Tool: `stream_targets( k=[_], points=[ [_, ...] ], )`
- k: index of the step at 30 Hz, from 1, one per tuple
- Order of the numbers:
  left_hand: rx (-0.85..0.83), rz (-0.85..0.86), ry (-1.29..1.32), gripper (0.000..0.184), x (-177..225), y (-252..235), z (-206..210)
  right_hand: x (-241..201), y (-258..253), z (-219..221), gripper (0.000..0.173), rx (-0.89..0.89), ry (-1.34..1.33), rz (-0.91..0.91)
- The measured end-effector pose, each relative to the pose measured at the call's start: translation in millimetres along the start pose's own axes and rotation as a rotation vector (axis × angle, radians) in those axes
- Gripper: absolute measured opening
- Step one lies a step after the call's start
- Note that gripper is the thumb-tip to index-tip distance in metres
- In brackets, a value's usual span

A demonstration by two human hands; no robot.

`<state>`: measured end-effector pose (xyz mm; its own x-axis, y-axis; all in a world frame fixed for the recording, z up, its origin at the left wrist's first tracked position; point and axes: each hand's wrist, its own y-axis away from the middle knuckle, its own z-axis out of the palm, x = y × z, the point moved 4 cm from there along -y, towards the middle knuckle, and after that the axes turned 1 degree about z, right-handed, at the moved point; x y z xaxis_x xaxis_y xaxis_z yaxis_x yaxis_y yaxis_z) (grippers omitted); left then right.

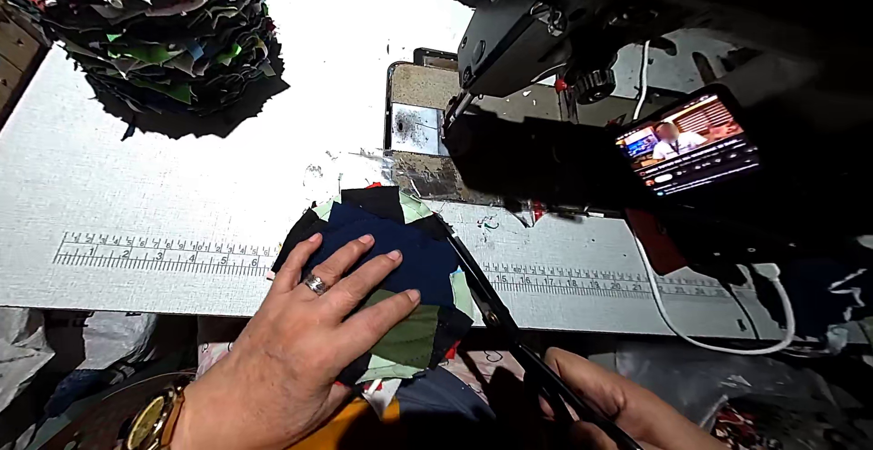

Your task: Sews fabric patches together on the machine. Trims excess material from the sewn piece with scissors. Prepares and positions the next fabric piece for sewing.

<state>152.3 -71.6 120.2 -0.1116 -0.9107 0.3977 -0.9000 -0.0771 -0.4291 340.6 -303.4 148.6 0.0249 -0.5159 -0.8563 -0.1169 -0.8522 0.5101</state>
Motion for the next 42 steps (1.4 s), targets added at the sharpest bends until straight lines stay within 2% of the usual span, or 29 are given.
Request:
stream_targets(
  k=[5,10,11,21,24,26,28,31,34,38,42],
  points=[
    [0.026,0.018,-0.09,0.036,3,0,-5,3,0,1,0.034,0.009,0.004,-0.005],
    [0.079,0.008,-0.073,0.037,4,4,-3,11,3,-2,0.063,-0.141,0.149,0.003],
    [0.084,0.011,-0.051,0.036,4,5,-3,10,3,-3,0.065,-0.149,0.162,0.002],
    [0.08,0.068,0.053,0.033,6,12,-1,7,-4,-4,0.051,-0.152,0.113,-0.05],
    [0.083,0.07,0.061,0.033,4,12,-1,4,-2,-3,0.036,-0.087,0.082,-0.028],
    [0.063,0.061,0.065,0.033,2,11,-4,3,-1,0,0.033,-0.047,0.083,-0.016],
    [0.041,0.054,0.054,0.032,-3,9,-8,2,1,1,0.032,-0.005,0.077,-0.02],
    [0.052,0.06,-0.019,0.03,-5,6,-13,-1,2,3,0.021,0.06,0.077,-0.012],
    [0.079,0.062,-0.101,0.031,-4,5,-15,2,2,1,0.021,0.045,0.082,0.001],
    [0.113,0.007,-0.102,0.032,-10,7,-21,9,9,-6,0.054,-0.096,0.22,0.045],
    [0.109,0.002,-0.025,0.032,-14,9,-22,2,11,-10,0.063,-0.119,0.286,0.043]
  ],
)
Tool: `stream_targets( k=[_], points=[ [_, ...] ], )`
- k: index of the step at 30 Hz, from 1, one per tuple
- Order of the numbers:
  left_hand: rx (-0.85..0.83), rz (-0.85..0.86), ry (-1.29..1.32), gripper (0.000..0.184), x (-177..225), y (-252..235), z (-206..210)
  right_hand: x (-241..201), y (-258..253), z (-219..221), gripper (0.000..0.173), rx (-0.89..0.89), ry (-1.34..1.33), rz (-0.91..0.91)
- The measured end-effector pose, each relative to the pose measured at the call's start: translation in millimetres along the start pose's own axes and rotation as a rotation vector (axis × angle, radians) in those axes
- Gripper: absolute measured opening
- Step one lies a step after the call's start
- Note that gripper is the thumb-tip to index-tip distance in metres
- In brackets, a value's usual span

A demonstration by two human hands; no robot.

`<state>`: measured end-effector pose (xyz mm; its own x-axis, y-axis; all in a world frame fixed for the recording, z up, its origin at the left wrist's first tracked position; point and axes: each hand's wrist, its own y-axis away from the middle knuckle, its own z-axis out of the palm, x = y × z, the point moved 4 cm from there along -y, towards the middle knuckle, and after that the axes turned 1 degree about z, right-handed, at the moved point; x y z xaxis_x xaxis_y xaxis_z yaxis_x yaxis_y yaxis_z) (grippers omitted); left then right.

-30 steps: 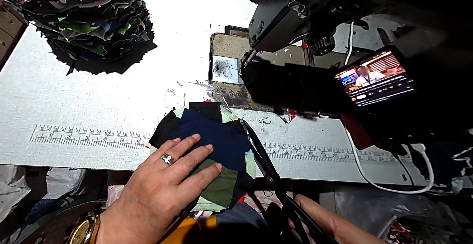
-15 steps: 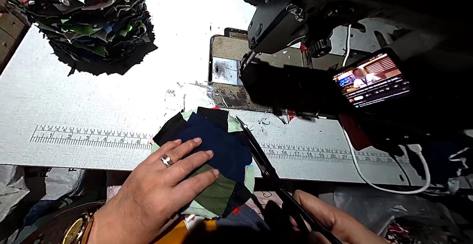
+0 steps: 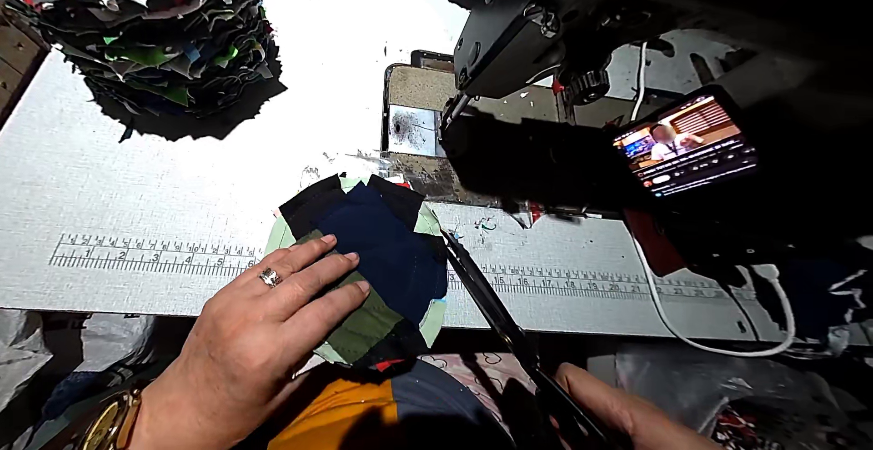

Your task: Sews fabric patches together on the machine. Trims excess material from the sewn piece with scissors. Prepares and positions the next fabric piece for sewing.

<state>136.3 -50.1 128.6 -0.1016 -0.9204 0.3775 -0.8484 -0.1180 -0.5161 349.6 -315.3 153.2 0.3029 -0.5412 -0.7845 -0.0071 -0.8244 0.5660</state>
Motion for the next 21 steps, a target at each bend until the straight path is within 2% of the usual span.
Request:
stream_targets(
  k=[6,9,13,18,21],
  points=[
    [0.013,0.038,0.082,0.031,3,2,5,-2,-11,-4,0.05,0.018,-0.034,-0.057],
    [0.014,0.045,0.09,0.03,2,3,5,-1,-14,-4,0.05,-0.005,-0.125,-0.07],
    [0.009,0.039,0.096,0.032,2,6,6,-1,-14,-4,0.036,0.013,-0.231,-0.052],
    [0.016,0.036,0.097,0.031,0,5,6,-7,-13,0,0.021,0.088,-0.237,-0.03],
    [-0.002,0.039,0.098,0.03,-3,3,3,-8,-12,3,0.023,0.128,-0.241,-0.031]
  ],
)
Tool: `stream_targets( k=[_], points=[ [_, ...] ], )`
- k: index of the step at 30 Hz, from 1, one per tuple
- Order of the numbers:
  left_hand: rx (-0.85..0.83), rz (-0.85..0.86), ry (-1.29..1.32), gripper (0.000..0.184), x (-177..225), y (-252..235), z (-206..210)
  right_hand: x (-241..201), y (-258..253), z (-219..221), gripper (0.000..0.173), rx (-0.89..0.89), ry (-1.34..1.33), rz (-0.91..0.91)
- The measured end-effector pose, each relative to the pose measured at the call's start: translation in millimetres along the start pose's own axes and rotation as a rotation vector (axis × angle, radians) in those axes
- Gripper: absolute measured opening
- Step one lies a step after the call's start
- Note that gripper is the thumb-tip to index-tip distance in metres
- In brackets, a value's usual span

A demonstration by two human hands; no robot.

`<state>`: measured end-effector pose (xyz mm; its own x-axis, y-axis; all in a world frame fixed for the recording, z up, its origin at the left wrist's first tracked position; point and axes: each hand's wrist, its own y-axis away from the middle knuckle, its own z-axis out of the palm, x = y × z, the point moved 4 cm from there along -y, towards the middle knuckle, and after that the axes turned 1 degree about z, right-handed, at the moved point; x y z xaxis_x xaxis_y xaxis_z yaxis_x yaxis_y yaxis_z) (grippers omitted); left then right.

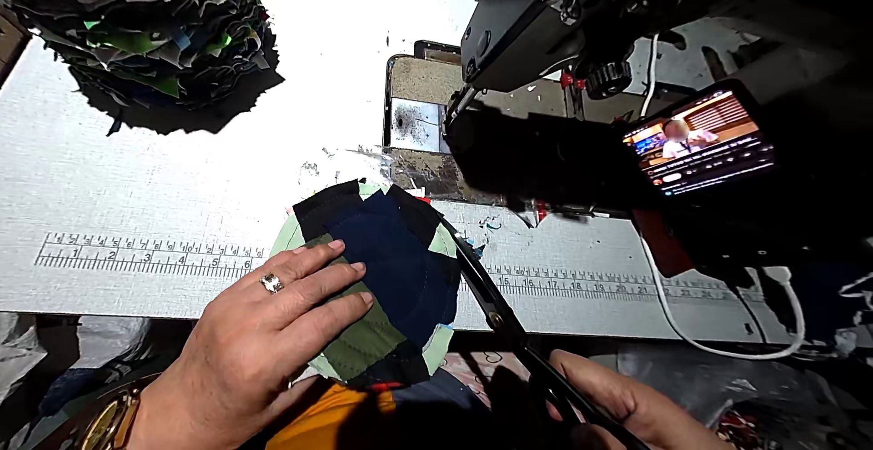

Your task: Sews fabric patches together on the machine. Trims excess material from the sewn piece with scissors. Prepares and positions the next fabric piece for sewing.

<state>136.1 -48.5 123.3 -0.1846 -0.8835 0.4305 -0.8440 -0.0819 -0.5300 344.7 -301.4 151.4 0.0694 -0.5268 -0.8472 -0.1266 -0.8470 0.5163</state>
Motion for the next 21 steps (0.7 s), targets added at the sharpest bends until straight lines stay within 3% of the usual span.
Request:
stream_targets(
  k=[4,8,10,21],
  points=[
    [-0.02,0.011,-0.069,0.029,4,-3,1,2,-1,1,0.026,-0.005,-0.035,-0.014],
    [-0.003,0.02,-0.132,0.029,13,0,11,13,1,0,0.058,-0.119,0.064,-0.002],
    [0.015,0.007,-0.105,0.029,14,1,12,15,4,0,0.065,-0.145,0.11,0.0],
    [0.044,-0.015,-0.052,0.03,18,3,16,9,3,5,0.052,-0.101,0.08,-0.001]
  ],
)
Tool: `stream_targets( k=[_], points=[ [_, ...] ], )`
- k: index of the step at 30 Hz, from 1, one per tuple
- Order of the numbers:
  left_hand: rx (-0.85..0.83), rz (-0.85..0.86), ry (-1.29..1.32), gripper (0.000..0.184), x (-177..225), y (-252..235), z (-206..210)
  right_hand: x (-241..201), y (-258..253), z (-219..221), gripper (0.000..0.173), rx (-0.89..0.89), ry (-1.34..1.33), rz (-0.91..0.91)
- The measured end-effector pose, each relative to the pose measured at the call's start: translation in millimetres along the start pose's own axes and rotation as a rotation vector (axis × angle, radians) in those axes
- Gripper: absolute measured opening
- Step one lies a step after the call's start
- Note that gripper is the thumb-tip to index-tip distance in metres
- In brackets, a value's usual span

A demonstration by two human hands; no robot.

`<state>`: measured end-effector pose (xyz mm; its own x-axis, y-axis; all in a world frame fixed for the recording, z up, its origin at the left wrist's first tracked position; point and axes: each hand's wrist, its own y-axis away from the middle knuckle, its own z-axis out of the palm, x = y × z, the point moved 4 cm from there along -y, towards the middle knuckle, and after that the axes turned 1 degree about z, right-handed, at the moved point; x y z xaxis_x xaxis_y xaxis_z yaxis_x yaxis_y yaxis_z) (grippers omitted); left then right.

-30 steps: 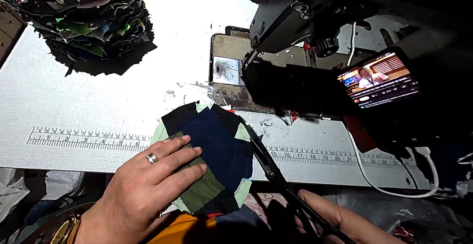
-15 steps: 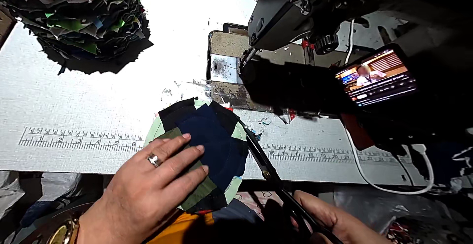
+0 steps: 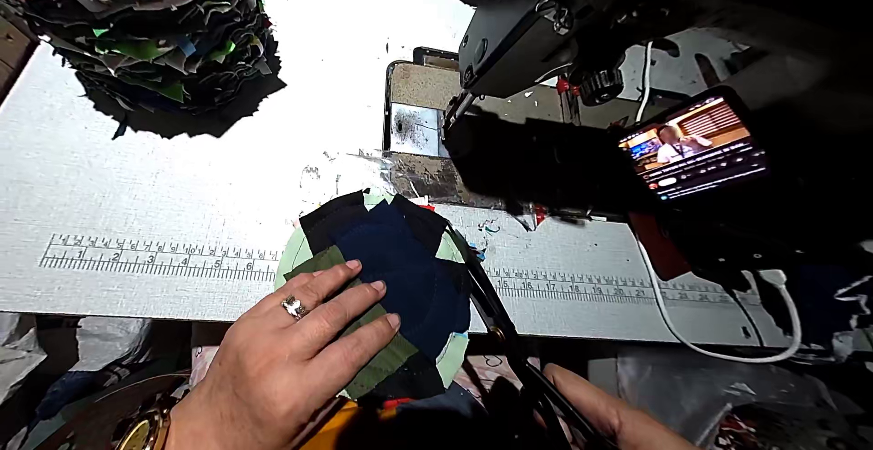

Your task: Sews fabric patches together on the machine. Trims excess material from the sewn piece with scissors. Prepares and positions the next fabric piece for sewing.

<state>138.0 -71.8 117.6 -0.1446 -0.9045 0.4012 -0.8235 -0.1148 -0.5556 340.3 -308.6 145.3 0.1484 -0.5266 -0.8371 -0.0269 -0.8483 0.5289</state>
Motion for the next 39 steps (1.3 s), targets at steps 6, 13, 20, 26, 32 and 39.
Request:
stream_targets(
  k=[6,13,20,26,32,39],
  points=[
    [0.002,0.001,-0.01,0.031,2,2,2,1,-2,0,0.053,-0.026,-0.048,-0.011],
    [0.004,-0.003,-0.006,0.03,3,2,2,-3,-1,2,0.027,0.079,-0.094,-0.023],
    [0.015,-0.007,-0.072,0.026,-6,-3,-8,5,3,-2,0.045,-0.013,-0.056,-0.002],
    [0.007,-0.015,-0.038,0.029,-7,-3,-9,7,8,-5,0.069,-0.059,0.036,-0.016],
    [-0.004,0.012,0.052,0.03,-7,0,-4,2,1,-7,0.062,-0.042,0.041,-0.036],
    [-0.019,0.014,0.07,0.03,-7,3,-4,5,-3,-7,0.038,-0.026,-0.107,-0.052]
  ],
)
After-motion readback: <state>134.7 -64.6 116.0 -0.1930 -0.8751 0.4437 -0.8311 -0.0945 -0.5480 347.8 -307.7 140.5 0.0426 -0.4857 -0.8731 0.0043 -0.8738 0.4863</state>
